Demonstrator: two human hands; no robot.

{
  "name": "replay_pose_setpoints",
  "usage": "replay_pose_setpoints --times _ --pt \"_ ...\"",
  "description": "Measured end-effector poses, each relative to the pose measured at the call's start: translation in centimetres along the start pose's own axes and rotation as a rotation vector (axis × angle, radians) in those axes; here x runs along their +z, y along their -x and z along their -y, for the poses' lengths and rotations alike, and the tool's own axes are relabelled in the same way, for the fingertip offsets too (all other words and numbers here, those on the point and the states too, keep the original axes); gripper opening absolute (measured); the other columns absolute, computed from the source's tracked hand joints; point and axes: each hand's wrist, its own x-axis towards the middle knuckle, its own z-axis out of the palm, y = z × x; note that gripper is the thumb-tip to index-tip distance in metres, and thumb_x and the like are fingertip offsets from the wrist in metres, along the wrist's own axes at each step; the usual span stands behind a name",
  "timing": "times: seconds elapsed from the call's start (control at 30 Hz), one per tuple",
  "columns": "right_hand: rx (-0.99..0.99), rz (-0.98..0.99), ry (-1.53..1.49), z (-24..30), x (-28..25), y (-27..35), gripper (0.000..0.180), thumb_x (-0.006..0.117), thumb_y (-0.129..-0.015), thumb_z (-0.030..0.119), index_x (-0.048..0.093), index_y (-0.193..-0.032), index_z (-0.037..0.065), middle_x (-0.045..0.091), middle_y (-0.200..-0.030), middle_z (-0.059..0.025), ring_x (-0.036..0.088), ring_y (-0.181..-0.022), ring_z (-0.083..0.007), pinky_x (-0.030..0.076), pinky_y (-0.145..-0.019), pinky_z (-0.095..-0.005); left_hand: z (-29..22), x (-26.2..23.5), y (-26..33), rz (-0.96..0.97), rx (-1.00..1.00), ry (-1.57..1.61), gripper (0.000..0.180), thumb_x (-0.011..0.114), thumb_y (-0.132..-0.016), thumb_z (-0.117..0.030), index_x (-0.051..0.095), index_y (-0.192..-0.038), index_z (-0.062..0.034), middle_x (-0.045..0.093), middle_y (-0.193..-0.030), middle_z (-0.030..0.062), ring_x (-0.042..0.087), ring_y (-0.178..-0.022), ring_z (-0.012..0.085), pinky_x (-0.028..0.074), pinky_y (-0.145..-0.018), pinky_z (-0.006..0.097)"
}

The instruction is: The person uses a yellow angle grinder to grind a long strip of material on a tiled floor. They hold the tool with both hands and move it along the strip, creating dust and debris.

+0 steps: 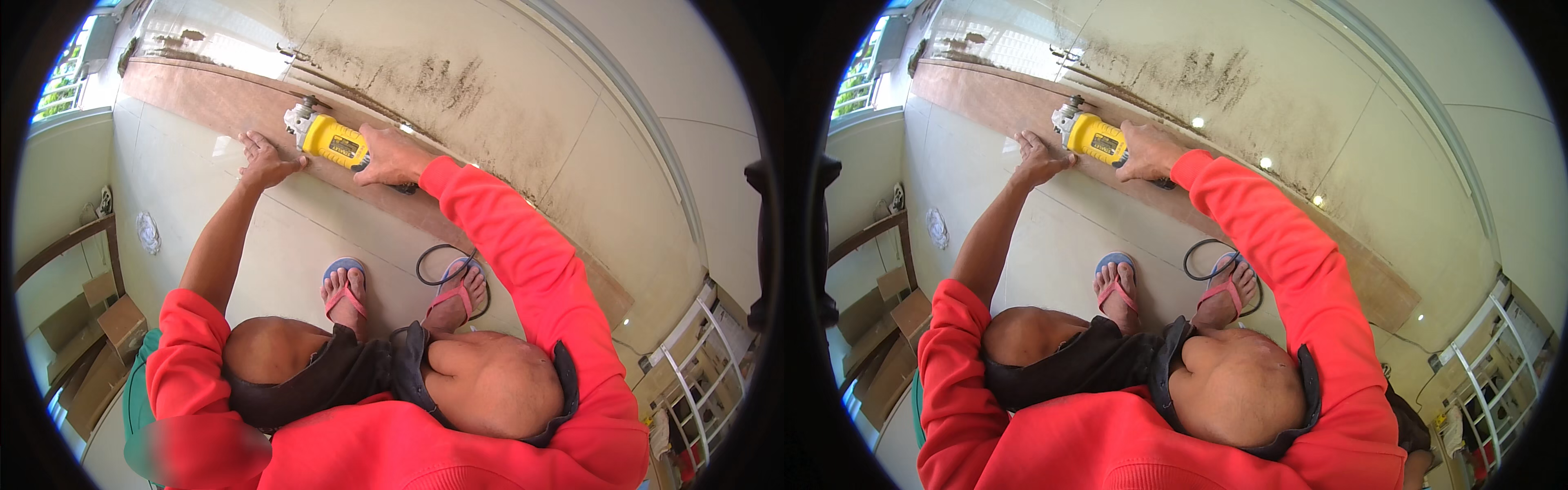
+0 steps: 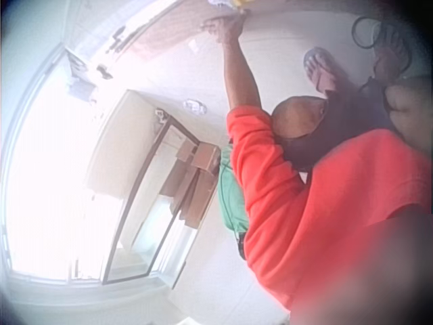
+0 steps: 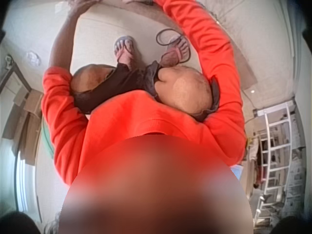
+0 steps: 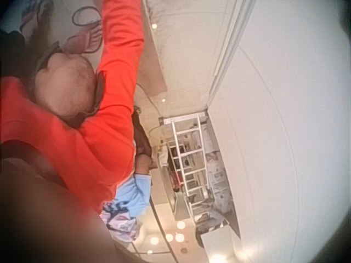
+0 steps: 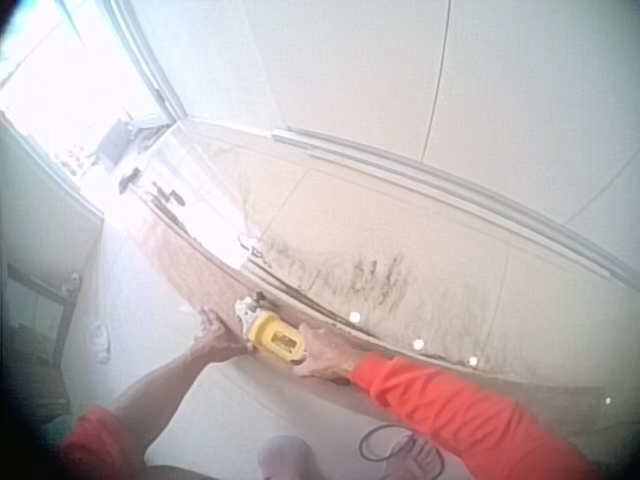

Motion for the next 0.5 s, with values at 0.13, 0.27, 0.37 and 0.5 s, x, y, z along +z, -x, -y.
replay_pose_setpoints --times 0.13,0.27,0.37,0.5 --pt "-0.005 0.001 0.006 -0.17 0.04 0.12 0.066 0.084 -0.070 0.033 0.054 -0.115 -0.004 0.073 -0.103 -0.0306 0.073 -0.100 -0.0452 0.059 -0.088 -0.0490 0.15 0.15 -0.18 0.000 0.004 0.006 0.159 0.090 -0.073 -0.067 -0.017 -0.163 0.0089 -0.019 -0.172 0.0335 0.000 -0.163 0.0498 0.018 -0.122 0.075" --pt "-0.023 -0.017 -0.002 -0.42 0.12 0.15 0.067 0.085 -0.069 0.032 0.054 -0.115 -0.005 0.073 -0.103 -0.0311 0.073 -0.100 -0.0459 0.059 -0.088 -0.0492 0.25 0.04 -0.32 0.005 0.009 0.012 0.160 0.090 -0.072 -0.066 -0.017 -0.163 0.0093 -0.019 -0.172 0.0337 0.000 -0.163 0.0499 0.018 -0.122 0.076" --pt "-0.022 -0.019 -0.007 -0.60 0.13 0.39 0.067 0.085 -0.069 0.032 0.054 -0.115 -0.005 0.073 -0.103 -0.0309 0.073 -0.100 -0.0462 0.059 -0.088 -0.0498 0.29 -0.04 -0.27 0.001 0.015 0.021 0.159 0.090 -0.072 -0.066 -0.017 -0.163 0.0097 -0.019 -0.172 0.0337 0.000 -0.163 0.0497 0.018 -0.122 0.076" --pt "-0.010 -0.018 -0.009 -0.77 0.10 0.91 0.066 0.084 -0.070 0.033 0.054 -0.116 -0.004 0.073 -0.103 -0.0304 0.072 -0.100 -0.0463 0.058 -0.089 -0.0504 0.28 -0.03 -0.16 -0.002 0.019 0.024 0.159 0.090 -0.073 -0.066 -0.017 -0.163 0.0101 -0.019 -0.172 0.0340 0.000 -0.163 0.0494 0.018 -0.122 0.076"
